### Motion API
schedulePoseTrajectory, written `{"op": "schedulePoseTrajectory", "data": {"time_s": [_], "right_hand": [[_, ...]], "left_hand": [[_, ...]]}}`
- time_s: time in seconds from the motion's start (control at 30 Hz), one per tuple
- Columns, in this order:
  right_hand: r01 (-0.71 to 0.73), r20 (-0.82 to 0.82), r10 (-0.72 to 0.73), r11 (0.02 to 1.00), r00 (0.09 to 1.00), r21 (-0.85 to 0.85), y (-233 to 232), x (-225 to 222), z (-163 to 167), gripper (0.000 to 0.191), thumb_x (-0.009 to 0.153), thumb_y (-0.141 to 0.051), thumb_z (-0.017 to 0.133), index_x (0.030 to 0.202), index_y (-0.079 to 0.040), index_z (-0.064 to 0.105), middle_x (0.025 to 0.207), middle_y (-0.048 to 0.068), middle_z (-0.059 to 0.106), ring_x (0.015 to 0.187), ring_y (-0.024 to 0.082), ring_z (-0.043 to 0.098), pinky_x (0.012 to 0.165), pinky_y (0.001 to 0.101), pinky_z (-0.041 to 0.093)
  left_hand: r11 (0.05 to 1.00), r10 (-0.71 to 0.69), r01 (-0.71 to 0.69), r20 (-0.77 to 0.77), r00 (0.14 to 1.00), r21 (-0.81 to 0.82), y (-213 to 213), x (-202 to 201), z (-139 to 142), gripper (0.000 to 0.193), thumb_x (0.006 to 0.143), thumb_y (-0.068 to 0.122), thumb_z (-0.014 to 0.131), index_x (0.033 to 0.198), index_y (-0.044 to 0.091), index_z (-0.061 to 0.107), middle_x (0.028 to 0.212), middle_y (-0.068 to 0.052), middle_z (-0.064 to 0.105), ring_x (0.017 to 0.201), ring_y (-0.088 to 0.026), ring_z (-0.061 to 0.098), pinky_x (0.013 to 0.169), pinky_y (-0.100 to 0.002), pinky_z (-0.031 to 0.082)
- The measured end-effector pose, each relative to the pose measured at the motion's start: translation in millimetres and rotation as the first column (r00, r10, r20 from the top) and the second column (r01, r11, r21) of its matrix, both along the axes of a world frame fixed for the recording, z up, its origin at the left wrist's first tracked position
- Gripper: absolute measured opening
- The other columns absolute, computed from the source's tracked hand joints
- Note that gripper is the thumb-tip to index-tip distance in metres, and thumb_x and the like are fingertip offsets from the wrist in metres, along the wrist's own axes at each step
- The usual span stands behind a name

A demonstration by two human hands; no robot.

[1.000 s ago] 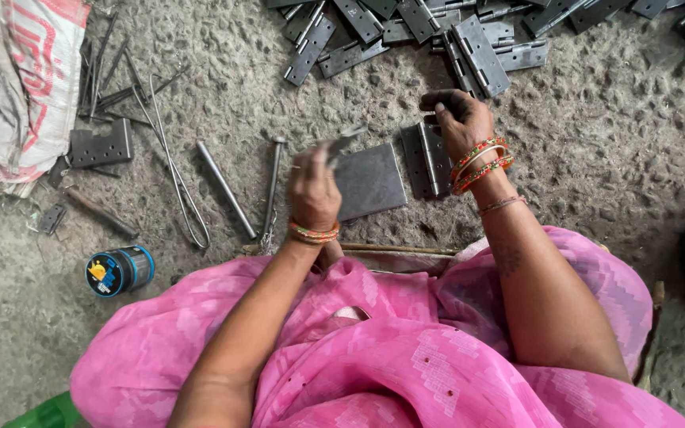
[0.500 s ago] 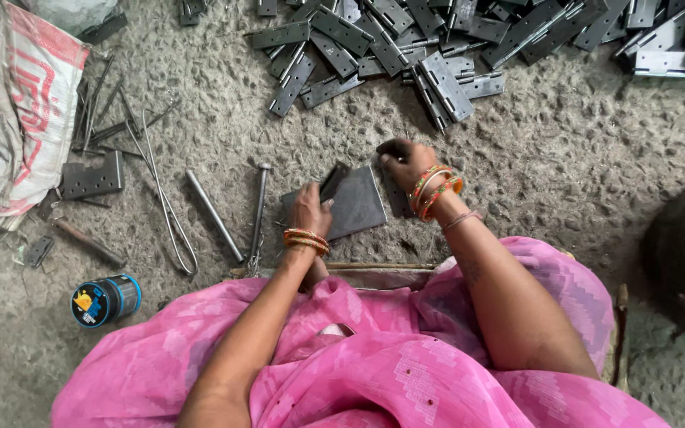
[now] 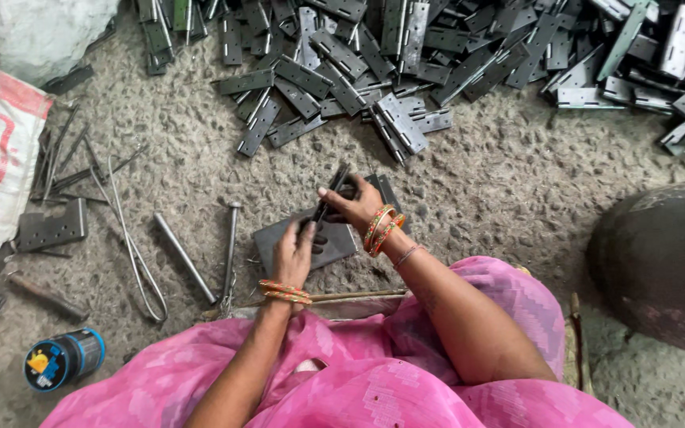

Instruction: The person sits on the floor and assembles metal hinges by placing them on a metal block, inserting a pin, and striking it with a metal rod. The person repeatedly picks up hinge parts, aligns them, and hammers the pin into place before moving the finished hinge aside.

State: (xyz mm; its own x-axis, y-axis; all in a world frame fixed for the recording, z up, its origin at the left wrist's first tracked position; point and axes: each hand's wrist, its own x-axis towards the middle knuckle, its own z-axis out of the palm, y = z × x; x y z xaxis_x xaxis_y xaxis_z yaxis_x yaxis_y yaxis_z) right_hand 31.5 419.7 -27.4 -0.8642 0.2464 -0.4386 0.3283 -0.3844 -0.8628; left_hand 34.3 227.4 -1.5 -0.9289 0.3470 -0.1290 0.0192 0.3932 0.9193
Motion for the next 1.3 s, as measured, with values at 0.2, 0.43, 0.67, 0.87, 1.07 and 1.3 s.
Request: {"op": "schedulePoseTrajectory", "data": {"time_s": [0.2, 0.43, 0.67, 0.87, 1.07, 1.3], "right_hand": [[-0.17, -0.013, 0.171, 0.983, 0.985, 0.073, -10.6, 6.6, 5.6, 0.065, 0.075, -0.035, 0.088, 0.121, 0.004, 0.063, 0.096, 0.014, 0.077, 0.082, 0.021, 0.076, 0.067, 0.0345, 0.066], [-0.332, -0.048, 0.37, 0.877, 0.928, 0.347, -13.3, 14.6, 11.7, 0.059, 0.076, -0.037, 0.09, 0.117, 0.001, 0.071, 0.101, 0.009, 0.079, 0.089, 0.013, 0.071, 0.081, 0.0303, 0.061], [-0.412, -0.215, 0.455, 0.885, 0.864, 0.216, -18.0, 19.0, 9.2, 0.048, 0.076, -0.025, 0.09, 0.113, -0.001, 0.069, 0.099, 0.007, 0.075, 0.088, 0.012, 0.068, 0.082, 0.0306, 0.058], [-0.438, -0.149, 0.463, 0.882, 0.874, 0.174, -18.0, 24.7, -3.7, 0.032, 0.081, -0.018, 0.083, 0.105, -0.003, 0.07, 0.091, 0.003, 0.077, 0.082, 0.01, 0.07, 0.078, 0.0277, 0.058], [-0.454, -0.146, 0.477, 0.876, 0.867, 0.164, -8.1, 22.4, -12.4, 0.029, 0.085, -0.019, 0.084, 0.101, 0.001, 0.07, 0.087, 0.005, 0.073, 0.078, 0.013, 0.069, 0.072, 0.0295, 0.058], [-0.34, -0.11, 0.328, 0.931, 0.938, -0.131, -10.9, 14.6, 8.4, 0.055, 0.089, -0.033, 0.075, 0.134, -0.004, 0.059, 0.116, 0.004, 0.074, 0.101, 0.015, 0.073, 0.082, 0.0343, 0.065]], "left_hand": [[0.943, -0.067, -0.093, 0.455, 0.888, 0.32, -21.0, 7.1, 0.6, 0.045, 0.097, 0.036, 0.066, 0.123, -0.001, 0.065, 0.105, -0.008, 0.073, 0.086, -0.016, 0.071, 0.075, -0.031, 0.059], [0.972, -0.105, 0.036, 0.295, 0.95, 0.23, -32.0, 19.1, 13.0, 0.043, 0.103, 0.036, 0.056, 0.124, -0.001, 0.064, 0.105, -0.008, 0.075, 0.09, -0.016, 0.073, 0.079, -0.03, 0.059], [0.899, 0.052, -0.164, -0.274, 0.96, -0.405, -46.9, 28.6, -9.3, 0.03, 0.108, 0.026, 0.053, 0.103, 0.001, 0.069, 0.06, -0.023, 0.06, 0.052, -0.037, 0.063, 0.054, -0.05, 0.043], [0.963, -0.069, -0.059, -0.452, 0.889, -0.264, -57.2, 27.0, -8.6, 0.028, 0.109, 0.025, 0.055, 0.101, 0.0, 0.065, 0.067, -0.023, 0.059, 0.059, -0.041, 0.059, 0.054, -0.05, 0.04], [0.969, -0.007, -0.084, -0.366, 0.931, -0.233, -52.1, 29.8, -11.3, 0.033, 0.106, 0.03, 0.056, 0.1, 0.0, 0.067, 0.064, -0.021, 0.06, 0.054, -0.038, 0.06, 0.051, -0.048, 0.042], [0.96, 0.109, -0.124, 0.073, 0.991, 0.249, -29.9, 27.7, -2.8, 0.022, 0.103, 0.021, 0.062, 0.108, 0.001, 0.068, 0.077, -0.004, 0.069, 0.058, -0.013, 0.062, 0.052, -0.034, 0.05]]}}
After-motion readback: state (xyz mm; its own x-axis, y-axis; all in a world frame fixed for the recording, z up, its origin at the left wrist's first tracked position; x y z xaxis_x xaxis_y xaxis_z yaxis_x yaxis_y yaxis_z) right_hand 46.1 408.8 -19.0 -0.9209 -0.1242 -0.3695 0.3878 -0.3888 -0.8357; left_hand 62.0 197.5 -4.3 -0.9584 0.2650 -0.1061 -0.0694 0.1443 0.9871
